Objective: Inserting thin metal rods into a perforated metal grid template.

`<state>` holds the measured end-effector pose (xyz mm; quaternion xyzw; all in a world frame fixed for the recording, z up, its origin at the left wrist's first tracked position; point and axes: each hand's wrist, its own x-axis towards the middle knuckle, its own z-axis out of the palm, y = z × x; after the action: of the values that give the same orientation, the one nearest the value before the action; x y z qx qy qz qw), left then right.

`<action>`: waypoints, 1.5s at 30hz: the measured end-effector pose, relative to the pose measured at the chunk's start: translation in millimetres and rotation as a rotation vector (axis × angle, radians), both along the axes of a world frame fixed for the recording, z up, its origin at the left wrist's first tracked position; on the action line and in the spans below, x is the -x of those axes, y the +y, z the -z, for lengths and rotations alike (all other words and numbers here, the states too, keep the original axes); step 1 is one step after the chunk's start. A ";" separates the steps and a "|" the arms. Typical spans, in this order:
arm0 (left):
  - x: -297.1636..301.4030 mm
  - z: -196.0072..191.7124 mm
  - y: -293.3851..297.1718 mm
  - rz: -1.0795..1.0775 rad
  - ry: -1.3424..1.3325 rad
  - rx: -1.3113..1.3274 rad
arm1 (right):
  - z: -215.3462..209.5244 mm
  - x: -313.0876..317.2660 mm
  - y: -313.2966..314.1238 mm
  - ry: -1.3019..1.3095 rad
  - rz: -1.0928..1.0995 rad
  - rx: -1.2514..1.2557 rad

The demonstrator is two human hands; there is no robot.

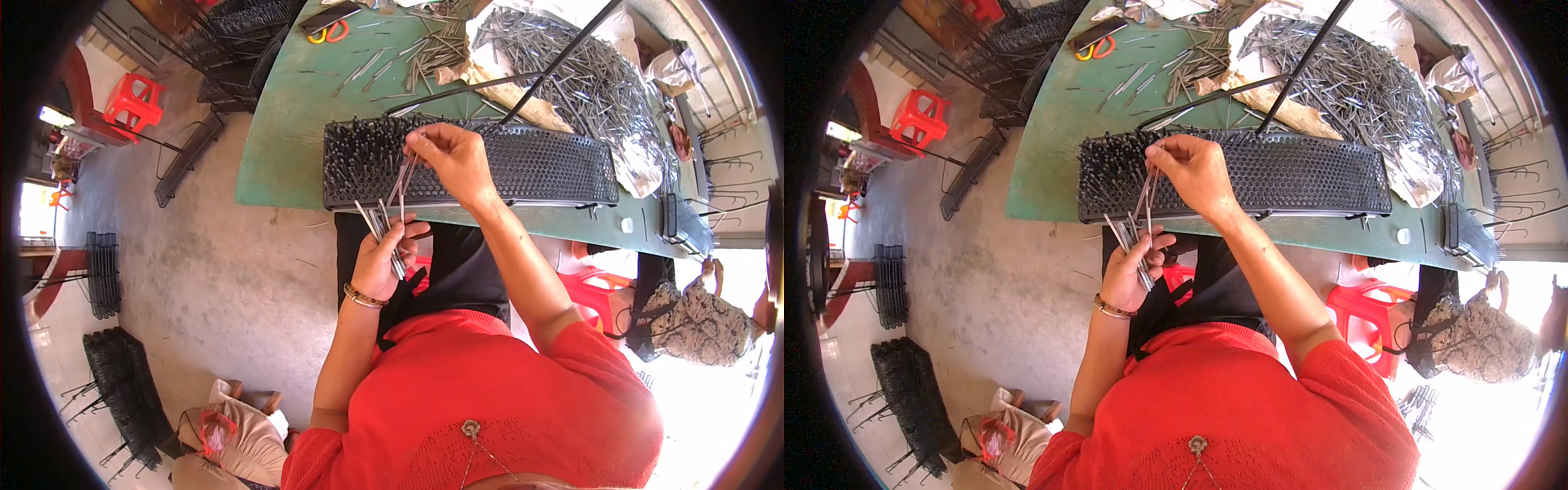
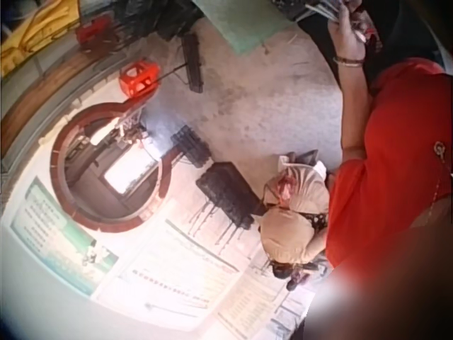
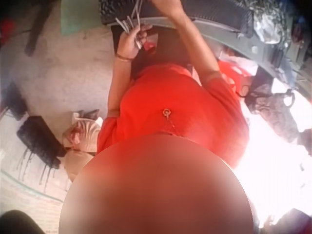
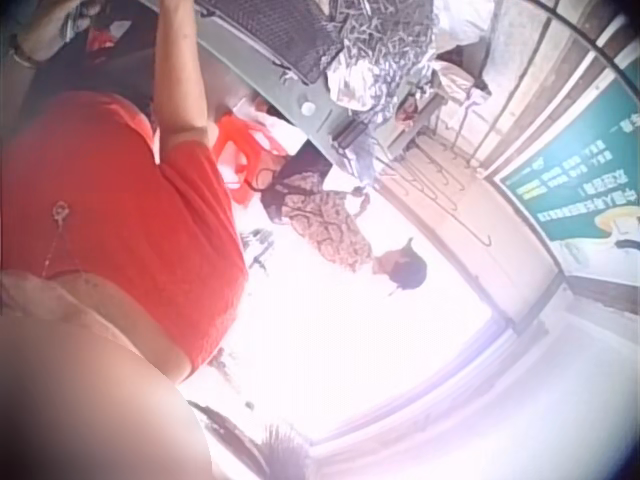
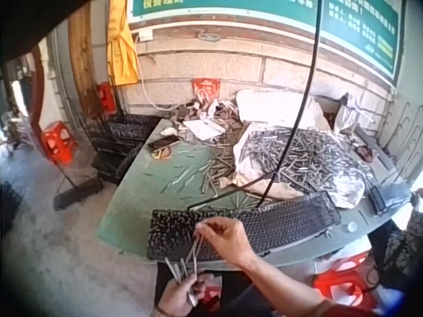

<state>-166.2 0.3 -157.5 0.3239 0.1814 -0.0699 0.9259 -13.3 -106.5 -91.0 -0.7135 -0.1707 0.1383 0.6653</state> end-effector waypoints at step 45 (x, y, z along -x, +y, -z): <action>11.2 -0.1 -3.1 0.017 0.061 -0.089 | 23.7 16.1 25.0 -0.809 0.121 0.239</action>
<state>-177.4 -2.8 -157.4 0.3638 0.2097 -0.0795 0.9041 -29.4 -81.5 -114.7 -0.7912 -0.3586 -0.1734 0.4641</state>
